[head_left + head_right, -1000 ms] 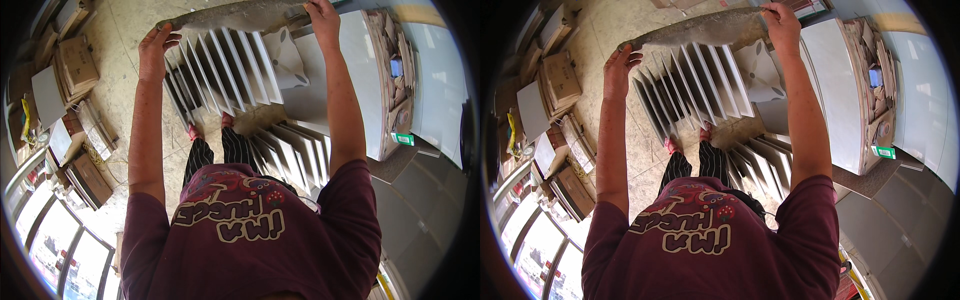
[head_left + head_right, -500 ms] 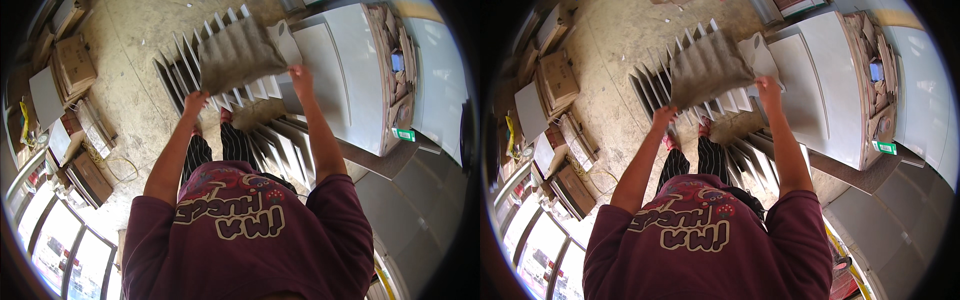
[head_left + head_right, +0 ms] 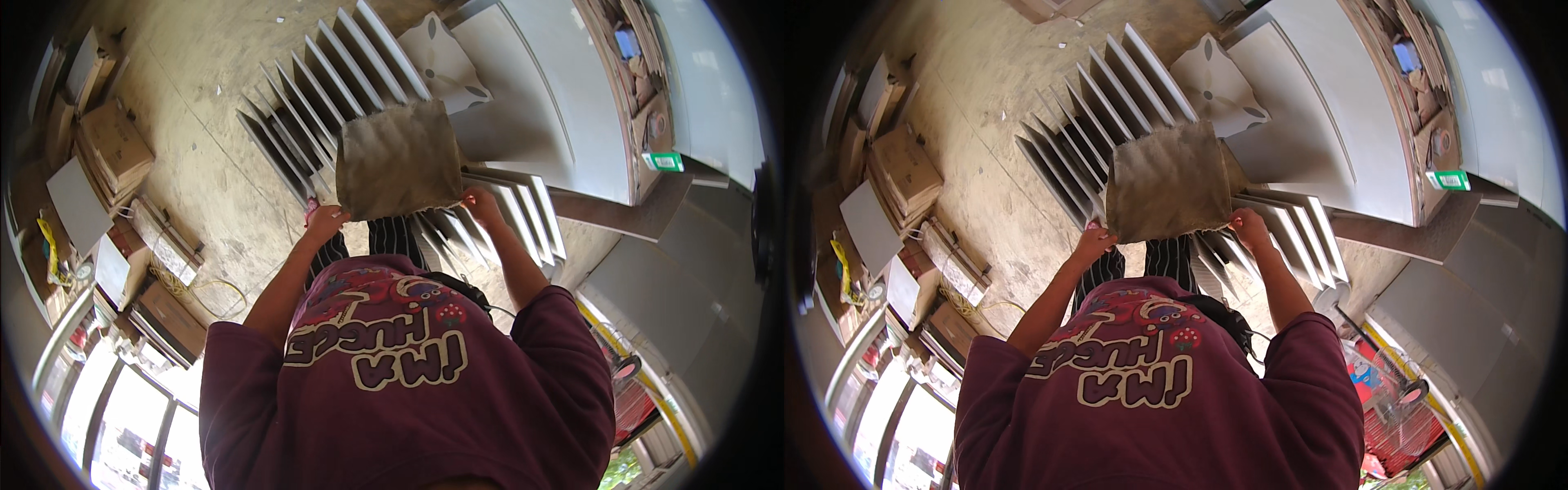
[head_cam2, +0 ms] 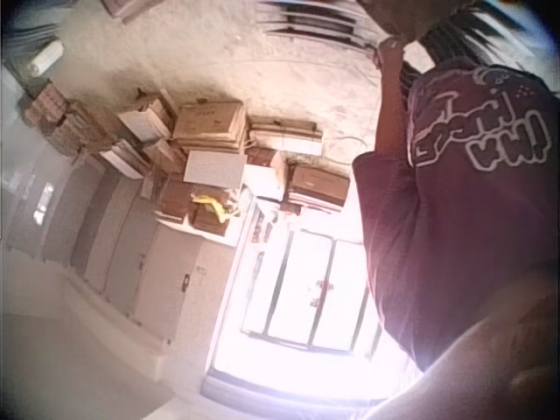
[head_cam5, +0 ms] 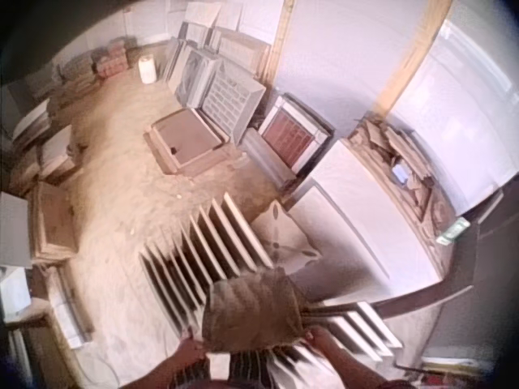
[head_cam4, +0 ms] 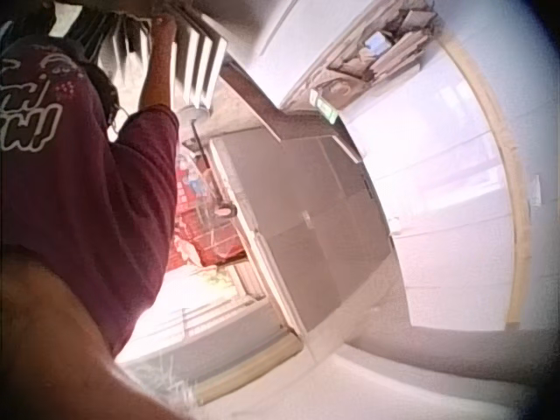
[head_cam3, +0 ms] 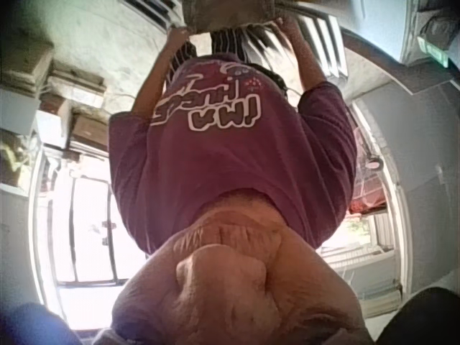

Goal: The person wipes a large floor fan and then wipes several panels stacked on the floor using a cloth.

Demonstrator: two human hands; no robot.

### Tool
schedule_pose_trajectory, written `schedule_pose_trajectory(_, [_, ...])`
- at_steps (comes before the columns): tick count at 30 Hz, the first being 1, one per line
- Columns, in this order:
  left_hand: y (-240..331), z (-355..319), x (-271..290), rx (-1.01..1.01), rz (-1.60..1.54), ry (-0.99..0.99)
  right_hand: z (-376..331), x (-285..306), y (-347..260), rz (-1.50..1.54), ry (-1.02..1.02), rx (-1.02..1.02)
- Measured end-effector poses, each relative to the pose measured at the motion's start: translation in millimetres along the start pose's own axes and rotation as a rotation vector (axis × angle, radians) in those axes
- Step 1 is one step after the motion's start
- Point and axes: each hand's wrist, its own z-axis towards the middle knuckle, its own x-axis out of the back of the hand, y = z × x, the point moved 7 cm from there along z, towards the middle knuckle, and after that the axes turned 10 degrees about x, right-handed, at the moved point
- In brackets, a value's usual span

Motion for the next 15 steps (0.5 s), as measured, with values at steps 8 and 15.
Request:
schedule_pose_trajectory(8, [-43.1, -22.3, 39.5, -0.032, 0.121, -0.076, -65.9, -48.9, -25.9, 0.129, 0.029, -0.130])
schedule_pose_trajectory(15, [-65.7, -57.2, 79.5, 0.000, 0.091, -0.095, -125.5, -106.4, -63.3, 0.216, 0.149, -0.158])
